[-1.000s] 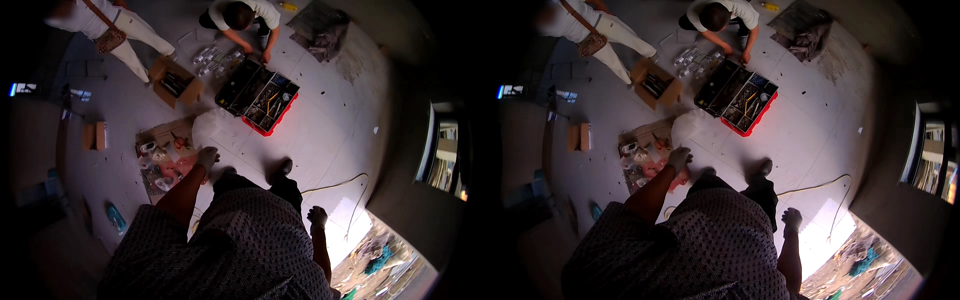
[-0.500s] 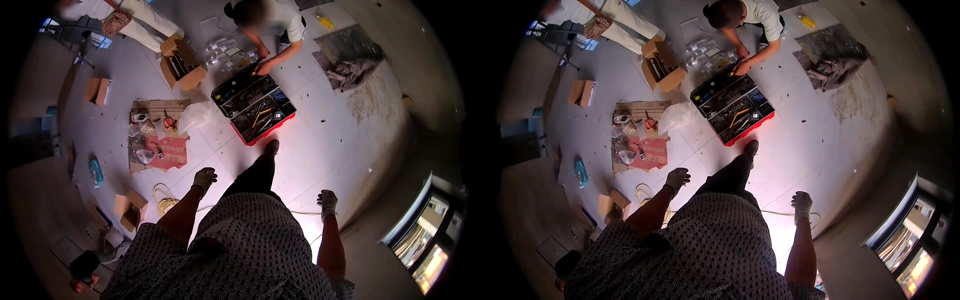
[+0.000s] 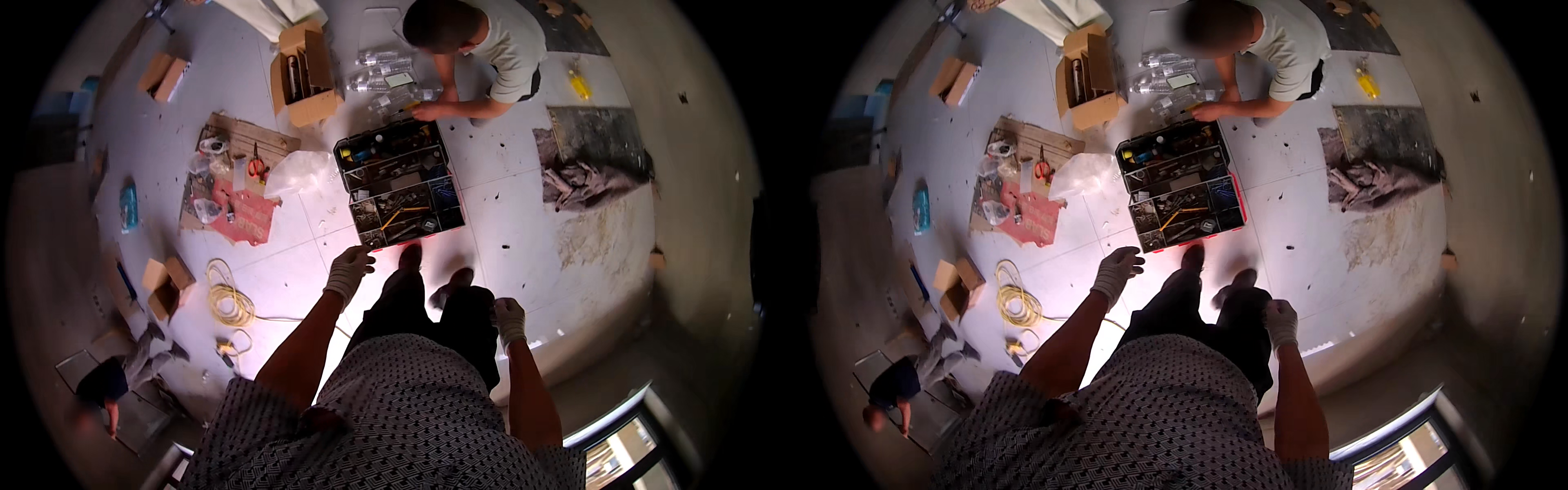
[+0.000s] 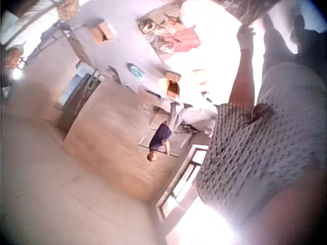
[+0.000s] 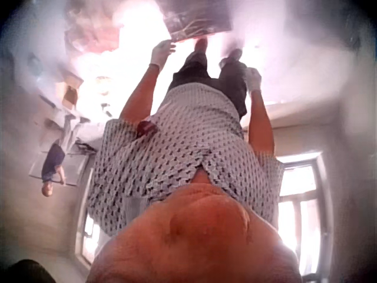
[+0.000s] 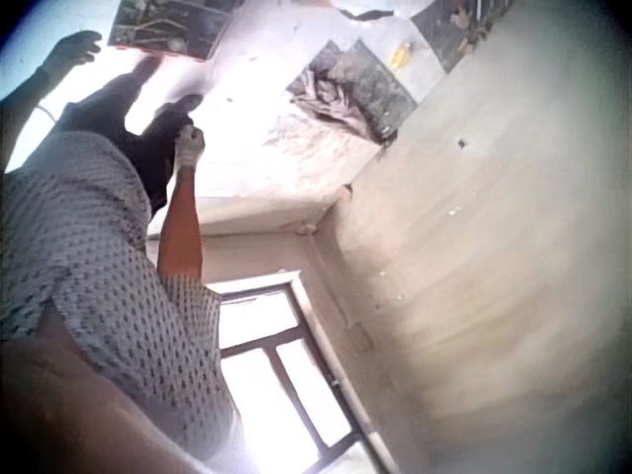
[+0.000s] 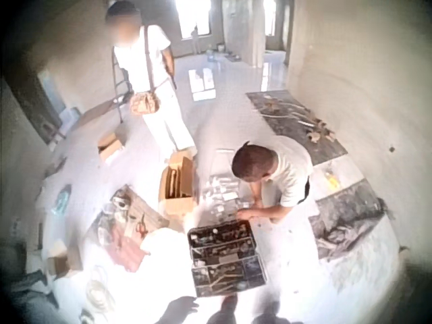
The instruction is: The person walks through a construction site, opens a red toolbox, and sits on the floor to organize empty plastic water bottles into a cardboard box. They then close the toolbox and carry it outside.
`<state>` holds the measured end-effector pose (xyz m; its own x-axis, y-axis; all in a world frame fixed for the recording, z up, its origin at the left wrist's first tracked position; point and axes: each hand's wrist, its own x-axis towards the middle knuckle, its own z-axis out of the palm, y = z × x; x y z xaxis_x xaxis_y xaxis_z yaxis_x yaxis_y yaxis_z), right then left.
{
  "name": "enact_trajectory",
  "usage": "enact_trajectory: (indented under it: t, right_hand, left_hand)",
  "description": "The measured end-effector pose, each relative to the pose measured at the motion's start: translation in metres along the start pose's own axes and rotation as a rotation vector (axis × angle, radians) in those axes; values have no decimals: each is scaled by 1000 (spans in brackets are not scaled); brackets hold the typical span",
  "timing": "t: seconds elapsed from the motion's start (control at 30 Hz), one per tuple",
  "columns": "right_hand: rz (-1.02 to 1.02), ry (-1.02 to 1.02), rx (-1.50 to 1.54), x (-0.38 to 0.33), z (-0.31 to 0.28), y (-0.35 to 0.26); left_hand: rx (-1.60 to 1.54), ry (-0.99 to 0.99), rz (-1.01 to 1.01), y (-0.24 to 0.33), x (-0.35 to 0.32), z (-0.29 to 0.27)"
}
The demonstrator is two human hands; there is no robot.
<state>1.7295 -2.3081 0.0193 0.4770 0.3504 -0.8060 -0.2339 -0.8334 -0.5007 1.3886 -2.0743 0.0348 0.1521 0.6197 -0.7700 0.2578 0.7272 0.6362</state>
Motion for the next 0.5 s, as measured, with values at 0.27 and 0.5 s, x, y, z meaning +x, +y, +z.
enact_trajectory:
  t: [0.27,0.5]
  right_hand:
    - [-187,-270,-400,144,12,-119]
    - [-740,-503,-1094,284,33,-187]
  left_hand:
    - [-288,442,-288,-78,-17,2]
    - [-548,794,-431,-129,-22,109]
